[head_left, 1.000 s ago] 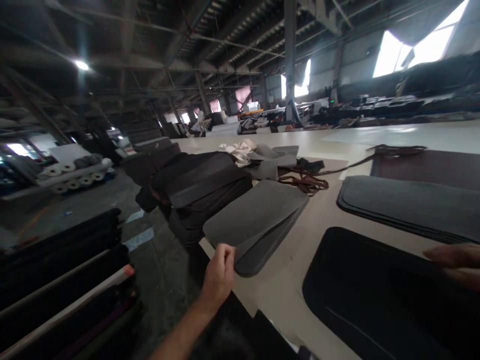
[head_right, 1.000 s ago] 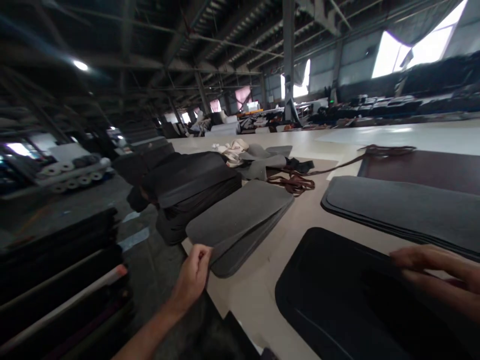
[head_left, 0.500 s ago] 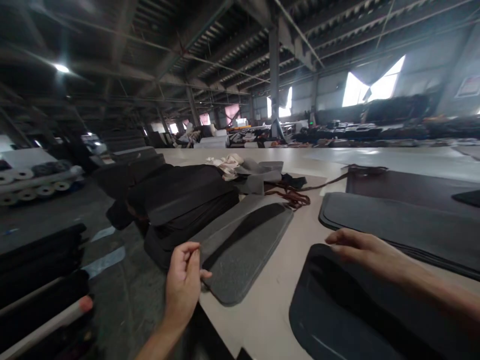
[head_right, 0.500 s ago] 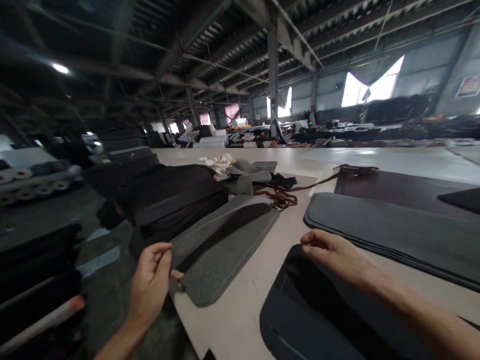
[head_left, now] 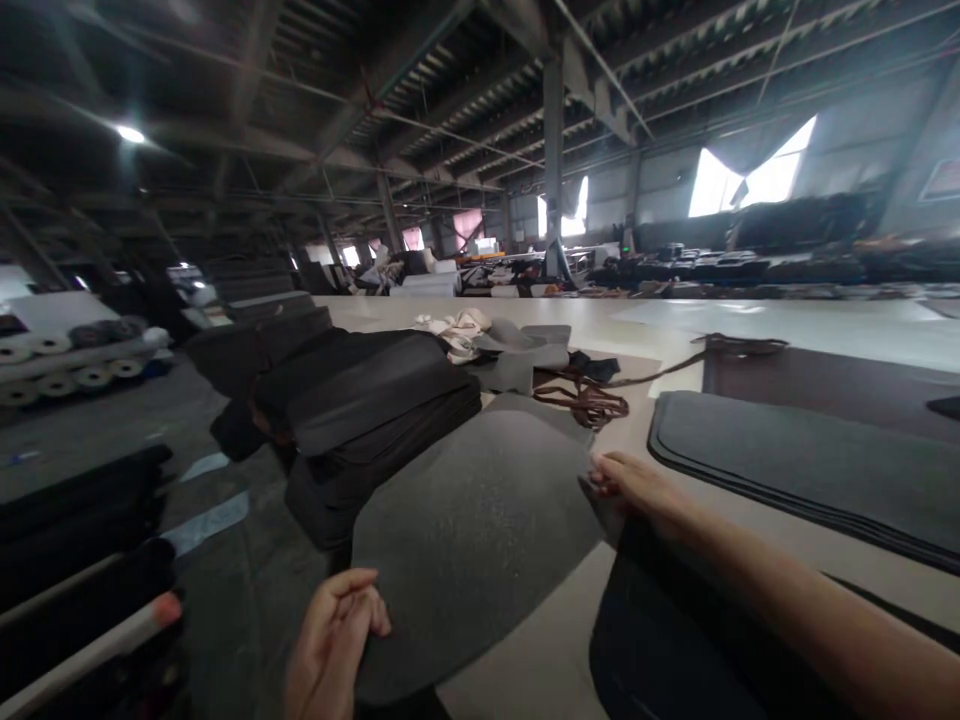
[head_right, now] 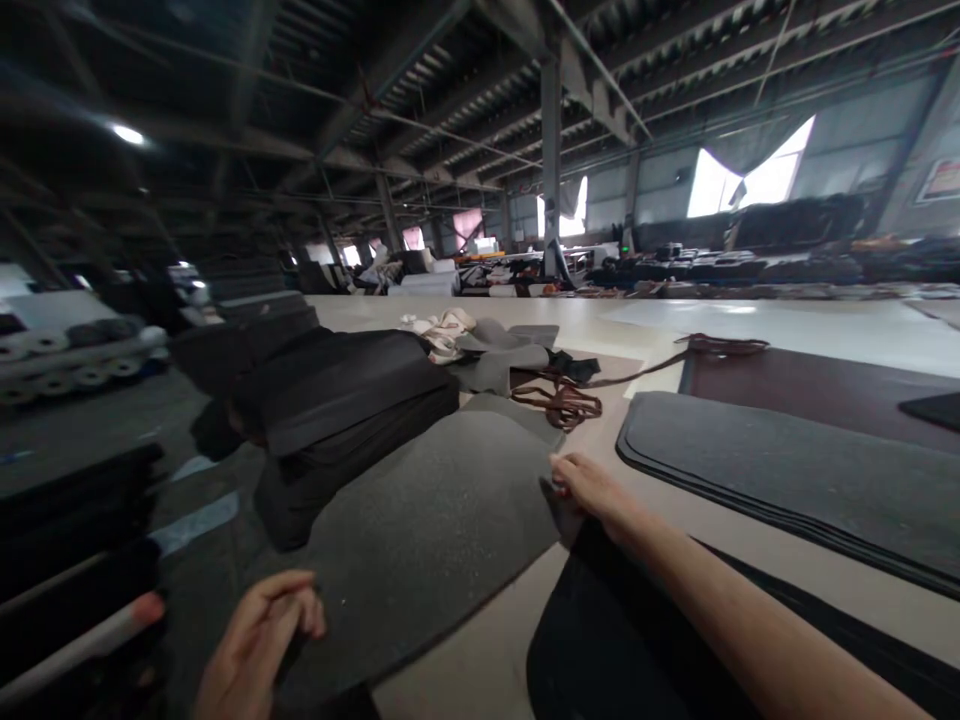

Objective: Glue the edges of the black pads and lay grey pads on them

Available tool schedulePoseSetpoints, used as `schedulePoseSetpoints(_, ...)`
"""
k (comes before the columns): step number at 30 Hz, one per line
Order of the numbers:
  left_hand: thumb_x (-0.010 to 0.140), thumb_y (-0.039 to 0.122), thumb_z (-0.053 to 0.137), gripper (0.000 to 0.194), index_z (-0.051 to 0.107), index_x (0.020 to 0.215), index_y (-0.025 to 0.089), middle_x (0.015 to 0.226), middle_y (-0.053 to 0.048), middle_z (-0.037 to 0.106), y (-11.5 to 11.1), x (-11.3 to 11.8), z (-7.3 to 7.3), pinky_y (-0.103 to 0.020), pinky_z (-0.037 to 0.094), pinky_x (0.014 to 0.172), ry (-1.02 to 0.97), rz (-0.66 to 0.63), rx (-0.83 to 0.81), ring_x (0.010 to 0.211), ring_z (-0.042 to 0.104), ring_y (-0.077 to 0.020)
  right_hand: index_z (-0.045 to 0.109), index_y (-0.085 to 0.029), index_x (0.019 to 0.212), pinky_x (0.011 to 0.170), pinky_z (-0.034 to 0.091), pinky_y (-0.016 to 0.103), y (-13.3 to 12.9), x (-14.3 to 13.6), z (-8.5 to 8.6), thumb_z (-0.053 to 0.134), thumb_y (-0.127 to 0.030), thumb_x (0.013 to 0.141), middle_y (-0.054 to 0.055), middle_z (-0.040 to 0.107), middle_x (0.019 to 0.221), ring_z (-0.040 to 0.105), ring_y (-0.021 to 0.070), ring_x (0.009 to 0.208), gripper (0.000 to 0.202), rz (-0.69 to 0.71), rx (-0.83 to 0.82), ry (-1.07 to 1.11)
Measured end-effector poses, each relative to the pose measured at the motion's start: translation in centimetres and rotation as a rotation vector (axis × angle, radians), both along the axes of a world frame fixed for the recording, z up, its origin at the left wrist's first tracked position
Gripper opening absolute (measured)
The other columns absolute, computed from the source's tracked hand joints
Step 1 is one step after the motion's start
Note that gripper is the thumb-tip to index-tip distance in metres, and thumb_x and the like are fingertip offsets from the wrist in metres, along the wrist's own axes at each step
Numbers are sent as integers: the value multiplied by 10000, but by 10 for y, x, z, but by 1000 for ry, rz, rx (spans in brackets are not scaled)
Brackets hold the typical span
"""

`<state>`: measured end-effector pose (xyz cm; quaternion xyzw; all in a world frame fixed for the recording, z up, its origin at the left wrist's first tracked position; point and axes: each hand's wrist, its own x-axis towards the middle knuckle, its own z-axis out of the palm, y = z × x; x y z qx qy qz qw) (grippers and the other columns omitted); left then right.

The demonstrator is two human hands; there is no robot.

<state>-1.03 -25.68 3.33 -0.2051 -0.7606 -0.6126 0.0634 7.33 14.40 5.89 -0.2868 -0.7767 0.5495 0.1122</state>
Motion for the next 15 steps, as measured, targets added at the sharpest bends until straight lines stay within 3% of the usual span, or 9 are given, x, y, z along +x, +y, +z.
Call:
schedulePoseSetpoints(3,693,669,753,626,584,1042,178,854,-62,694,2,-3,-7,-316,573,816,-186,119,71,864,683,-231,611,-163,953,728,462,276,10,-24,-9,568,-422,879,84,671,927,629,230,934,272,-80,217,-50)
schedulePoseSetpoints(5,554,582,865,739,565,1099,183,1040,-101,706,6,-4,-10,-356,545,941,-320,236,146,1071,664,-281,619,-152,1007,814,446,294,15,-37,-15,593,-381,861,93,674,968,617,245,993,274,-124,319,-73)
schedulePoseSetpoints(9,498,472,900,837,506,1192,218,1357,-146,568,9,-3,-17,-471,519,995,-546,393,229,1243,579,-349,628,-133,1100,866,445,342,16,-55,-26,659,-411,827,136,674,1058,611,305,1072,391,-184,383,-133)
schedulePoseSetpoints(12,498,446,886,793,521,1165,219,1462,-156,480,3,-5,-20,-526,468,1053,-632,441,198,1342,489,-372,631,-153,1107,817,471,313,12,-60,-28,713,-421,790,124,679,1070,629,291,1064,424,-219,350,-147)
schedulePoseSetpoints(15,607,481,791,524,635,1036,222,1273,-137,636,-1,-7,-23,-528,476,1058,-673,344,167,1290,544,-370,625,-144,1103,721,480,275,8,-62,-22,746,-361,755,108,692,1017,658,261,977,427,-222,285,-112)
